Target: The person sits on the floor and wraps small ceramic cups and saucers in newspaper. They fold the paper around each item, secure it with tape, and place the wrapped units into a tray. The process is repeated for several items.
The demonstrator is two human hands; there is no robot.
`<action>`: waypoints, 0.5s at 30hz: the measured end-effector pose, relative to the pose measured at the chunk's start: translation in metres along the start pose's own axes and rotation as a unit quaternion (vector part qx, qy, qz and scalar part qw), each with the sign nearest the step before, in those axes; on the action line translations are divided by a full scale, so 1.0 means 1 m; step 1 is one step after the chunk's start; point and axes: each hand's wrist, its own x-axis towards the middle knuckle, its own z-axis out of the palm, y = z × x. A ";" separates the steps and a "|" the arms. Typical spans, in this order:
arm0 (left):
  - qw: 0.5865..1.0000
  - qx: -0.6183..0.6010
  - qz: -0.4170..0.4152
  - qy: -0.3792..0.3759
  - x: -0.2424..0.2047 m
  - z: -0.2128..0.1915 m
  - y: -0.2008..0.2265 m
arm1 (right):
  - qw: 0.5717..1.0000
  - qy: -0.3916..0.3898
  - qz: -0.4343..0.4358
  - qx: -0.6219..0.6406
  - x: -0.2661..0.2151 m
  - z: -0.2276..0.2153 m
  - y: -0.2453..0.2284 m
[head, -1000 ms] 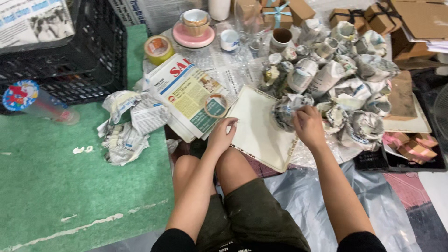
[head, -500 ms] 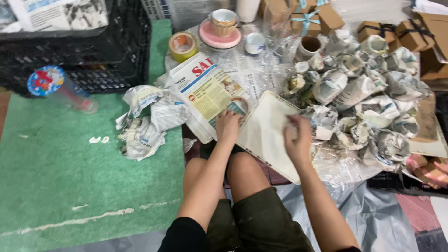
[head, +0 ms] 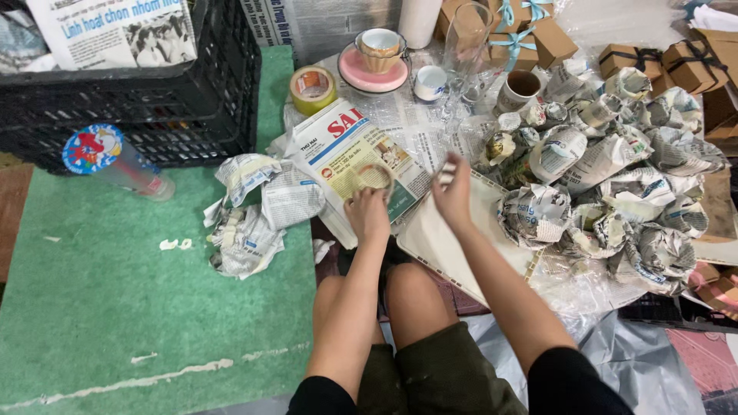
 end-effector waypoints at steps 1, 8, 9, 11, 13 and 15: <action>1.000 -0.005 -0.012 0.012 0.003 0.001 -0.001 | 0.999 0.030 -0.025 -0.033 0.017 -0.003 0.004; 0.999 0.009 -0.032 -0.003 0.013 0.010 0.002 | 0.981 0.028 -0.077 -0.175 0.092 -0.013 0.015; 0.999 0.009 -0.036 -0.007 0.015 0.011 0.003 | 0.987 0.004 -0.039 -0.158 0.099 -0.011 0.019; 0.998 0.030 -0.032 -0.041 0.016 0.010 0.006 | 0.981 0.026 -0.070 -0.177 0.105 -0.005 0.029; 0.998 0.021 -0.026 -0.051 0.017 0.006 0.007 | 0.981 0.044 -0.076 -0.175 0.109 0.003 0.039; 0.999 -0.020 -0.018 -0.040 0.014 -0.001 0.010 | 0.985 0.056 -0.055 -0.156 0.109 0.006 0.047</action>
